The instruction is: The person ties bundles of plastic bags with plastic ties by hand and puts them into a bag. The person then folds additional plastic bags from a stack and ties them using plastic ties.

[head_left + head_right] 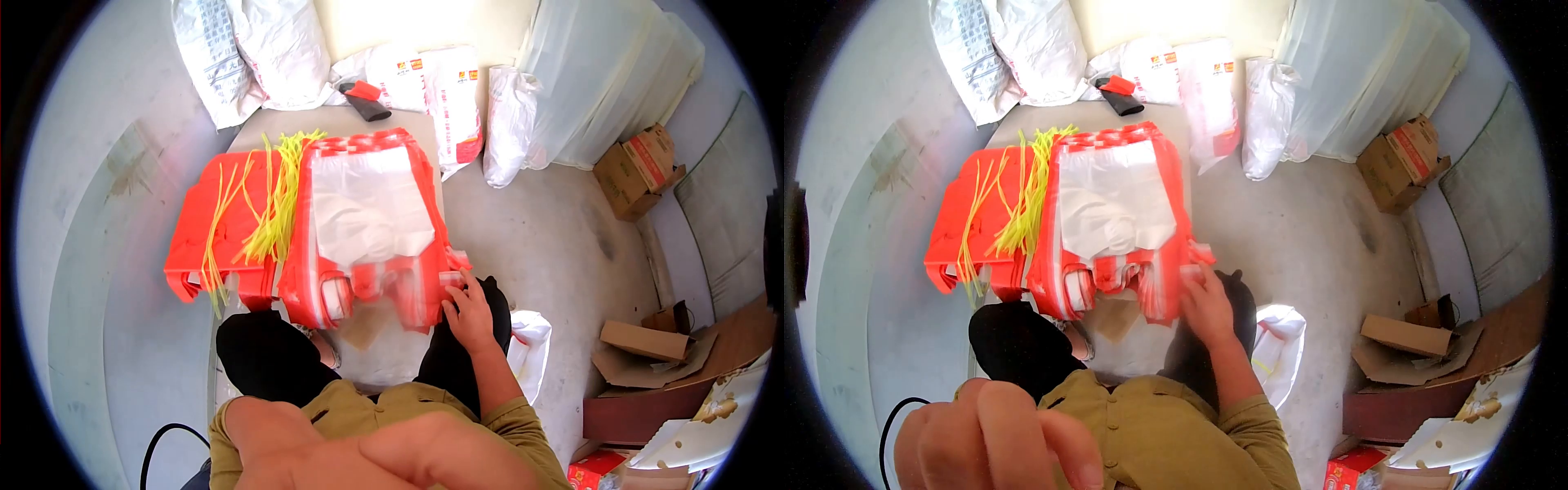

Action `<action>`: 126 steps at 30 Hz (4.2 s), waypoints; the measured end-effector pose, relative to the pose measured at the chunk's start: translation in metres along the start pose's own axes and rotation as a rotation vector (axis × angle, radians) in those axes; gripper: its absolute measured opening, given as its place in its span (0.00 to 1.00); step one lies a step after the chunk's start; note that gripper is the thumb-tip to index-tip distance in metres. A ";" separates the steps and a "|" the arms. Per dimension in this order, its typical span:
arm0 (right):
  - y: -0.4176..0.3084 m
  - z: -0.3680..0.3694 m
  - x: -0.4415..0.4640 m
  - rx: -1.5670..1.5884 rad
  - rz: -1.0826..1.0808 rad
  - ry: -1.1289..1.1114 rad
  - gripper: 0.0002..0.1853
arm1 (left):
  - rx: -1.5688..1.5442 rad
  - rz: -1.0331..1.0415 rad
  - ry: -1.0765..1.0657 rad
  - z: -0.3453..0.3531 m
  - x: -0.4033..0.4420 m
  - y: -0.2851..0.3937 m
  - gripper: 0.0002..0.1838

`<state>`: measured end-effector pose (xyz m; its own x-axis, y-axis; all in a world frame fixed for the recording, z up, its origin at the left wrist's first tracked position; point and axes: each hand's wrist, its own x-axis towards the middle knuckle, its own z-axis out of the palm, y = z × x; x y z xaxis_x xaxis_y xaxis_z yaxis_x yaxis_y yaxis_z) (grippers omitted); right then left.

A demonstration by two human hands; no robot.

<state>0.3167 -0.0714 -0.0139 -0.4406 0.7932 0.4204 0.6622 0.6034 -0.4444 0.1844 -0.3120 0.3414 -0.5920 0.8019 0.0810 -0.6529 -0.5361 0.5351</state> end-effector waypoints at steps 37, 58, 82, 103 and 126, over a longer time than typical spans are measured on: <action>-0.003 -0.006 0.001 0.023 -0.019 0.008 0.17 | 0.322 0.080 -0.826 -0.072 0.044 0.030 0.09; -0.006 -0.010 -0.001 0.060 -0.012 0.021 0.16 | 0.350 0.734 -0.751 -0.093 0.024 0.030 0.06; 0.013 0.003 0.002 0.028 -0.006 0.009 0.16 | 1.220 0.020 -0.316 -0.277 0.308 -0.124 0.12; -0.039 0.037 0.060 -0.039 -0.294 -0.201 0.28 | 1.711 0.254 -0.814 -0.343 0.333 -0.175 0.31; -0.018 0.096 0.155 0.417 -0.035 -0.421 0.43 | 1.673 0.143 -0.799 -0.326 0.342 -0.178 0.34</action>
<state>0.1785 0.0485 -0.0174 -0.7167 0.6854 0.1286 0.3865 0.5439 -0.7448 -0.0557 -0.0282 -0.0008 0.0658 0.9644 0.2561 0.7564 -0.2156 0.6175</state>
